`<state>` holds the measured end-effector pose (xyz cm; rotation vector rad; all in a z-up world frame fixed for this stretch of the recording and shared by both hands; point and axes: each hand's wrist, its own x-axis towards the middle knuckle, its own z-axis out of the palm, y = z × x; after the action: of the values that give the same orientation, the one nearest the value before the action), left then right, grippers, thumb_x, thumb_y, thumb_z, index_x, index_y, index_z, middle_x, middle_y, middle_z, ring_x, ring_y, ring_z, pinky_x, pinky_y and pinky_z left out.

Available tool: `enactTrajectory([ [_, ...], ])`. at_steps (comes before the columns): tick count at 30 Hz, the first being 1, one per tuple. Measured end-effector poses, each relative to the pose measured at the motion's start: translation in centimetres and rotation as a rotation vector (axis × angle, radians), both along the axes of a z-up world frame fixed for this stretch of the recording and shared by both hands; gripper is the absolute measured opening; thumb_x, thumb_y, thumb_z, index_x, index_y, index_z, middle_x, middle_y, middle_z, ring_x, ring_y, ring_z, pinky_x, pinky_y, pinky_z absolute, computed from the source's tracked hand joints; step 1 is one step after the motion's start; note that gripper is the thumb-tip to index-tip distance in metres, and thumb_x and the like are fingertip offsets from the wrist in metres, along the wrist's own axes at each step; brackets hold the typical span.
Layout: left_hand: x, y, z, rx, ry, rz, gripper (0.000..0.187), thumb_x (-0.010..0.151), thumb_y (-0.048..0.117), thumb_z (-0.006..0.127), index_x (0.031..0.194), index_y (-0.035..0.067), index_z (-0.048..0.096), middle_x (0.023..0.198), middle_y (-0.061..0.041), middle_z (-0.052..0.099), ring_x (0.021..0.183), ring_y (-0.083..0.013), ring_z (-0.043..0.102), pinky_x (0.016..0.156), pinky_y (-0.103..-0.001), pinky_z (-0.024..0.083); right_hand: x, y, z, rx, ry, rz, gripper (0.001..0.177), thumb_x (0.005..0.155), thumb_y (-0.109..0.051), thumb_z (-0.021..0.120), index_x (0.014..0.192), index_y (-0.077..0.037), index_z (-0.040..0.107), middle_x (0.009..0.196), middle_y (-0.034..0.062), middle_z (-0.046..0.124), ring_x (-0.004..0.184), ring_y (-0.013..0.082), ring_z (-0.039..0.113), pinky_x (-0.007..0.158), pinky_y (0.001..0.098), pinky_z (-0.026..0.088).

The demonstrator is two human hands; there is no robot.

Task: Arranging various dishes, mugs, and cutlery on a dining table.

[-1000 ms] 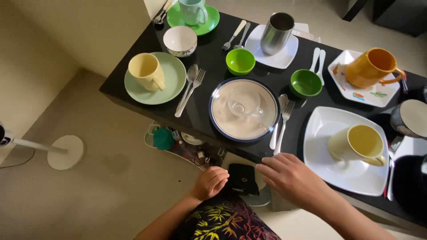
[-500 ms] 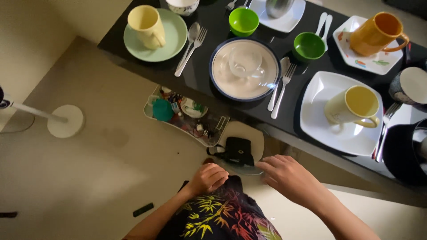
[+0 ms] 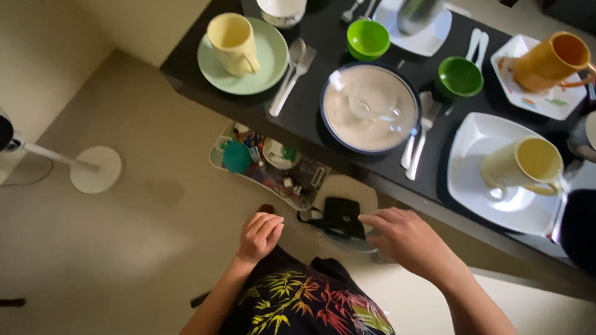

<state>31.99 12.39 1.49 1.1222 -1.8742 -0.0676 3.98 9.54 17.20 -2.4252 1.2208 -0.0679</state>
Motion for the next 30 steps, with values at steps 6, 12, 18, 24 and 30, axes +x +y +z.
enactTrajectory([
  [6, 9.2, -8.7, -1.6, -0.231, -0.039, 0.015, 0.012, 0.083, 0.017, 0.058, 0.083, 0.006, 0.064, 0.078, -0.006, 0.061, 0.066, -0.0227, 0.06, 0.061, -0.031, 0.05, 6.5, -8.0, 1.0, -0.412, 0.159, -0.02, 0.024, 0.079, -0.034, 0.057, 0.099, -0.021, 0.059, 0.09, 0.0022, 0.06, 0.087, 0.0198, 0.06, 0.068, 0.0324, 0.049],
  [12, 21.1, -23.6, 0.4, -0.36, -0.012, 0.066, 0.011, 0.085, 0.011, 0.054, 0.081, 0.007, 0.063, 0.079, -0.008, 0.059, 0.072, -0.0223, 0.057, 0.073, -0.031, 0.046, 12.1, -20.2, 1.6, -0.507, 0.188, -0.219, 0.025, 0.076, -0.032, 0.06, 0.098, -0.02, 0.06, 0.085, 0.0024, 0.062, 0.078, 0.0228, 0.061, 0.062, 0.0369, 0.05],
  [18, 23.2, -36.4, 11.6, -0.298, -0.022, -0.03, 0.016, 0.093, 0.014, 0.048, 0.094, 0.002, 0.059, 0.092, -0.01, 0.057, 0.091, -0.0277, 0.057, 0.081, -0.038, 0.043, 14.4, -33.9, 1.3, -0.382, 0.176, -0.461, 0.025, 0.085, -0.031, 0.054, 0.103, -0.015, 0.06, 0.086, 0.0123, 0.064, 0.081, 0.0317, 0.062, 0.069, 0.044, 0.051],
  [24, 21.6, -47.8, 10.6, 0.078, -0.002, -0.149, 0.031, 0.09, 0.013, 0.052, 0.118, -0.003, 0.049, 0.113, -0.028, 0.05, 0.104, -0.0442, 0.048, 0.089, -0.05, 0.037, 13.7, -45.7, -3.6, -0.212, -0.084, -0.64, 0.03, 0.084, -0.022, 0.063, 0.106, -0.002, 0.064, 0.084, 0.0131, 0.066, 0.079, 0.028, 0.065, 0.07, 0.0367, 0.049],
  [30, 19.8, -55.5, 6.6, 0.279, -0.151, -0.238, 0.046, 0.085, 0.009, 0.056, 0.127, 0.0, 0.04, 0.124, -0.032, 0.04, 0.116, -0.0461, 0.04, 0.098, -0.052, 0.032, 14.0, -53.2, -10.1, 0.131, -0.639, -1.021, 0.048, 0.082, -0.01, 0.061, 0.12, 0.012, 0.041, 0.08, 0.0279, 0.06, 0.062, 0.0275, 0.066, 0.056, 0.0334, 0.058],
])
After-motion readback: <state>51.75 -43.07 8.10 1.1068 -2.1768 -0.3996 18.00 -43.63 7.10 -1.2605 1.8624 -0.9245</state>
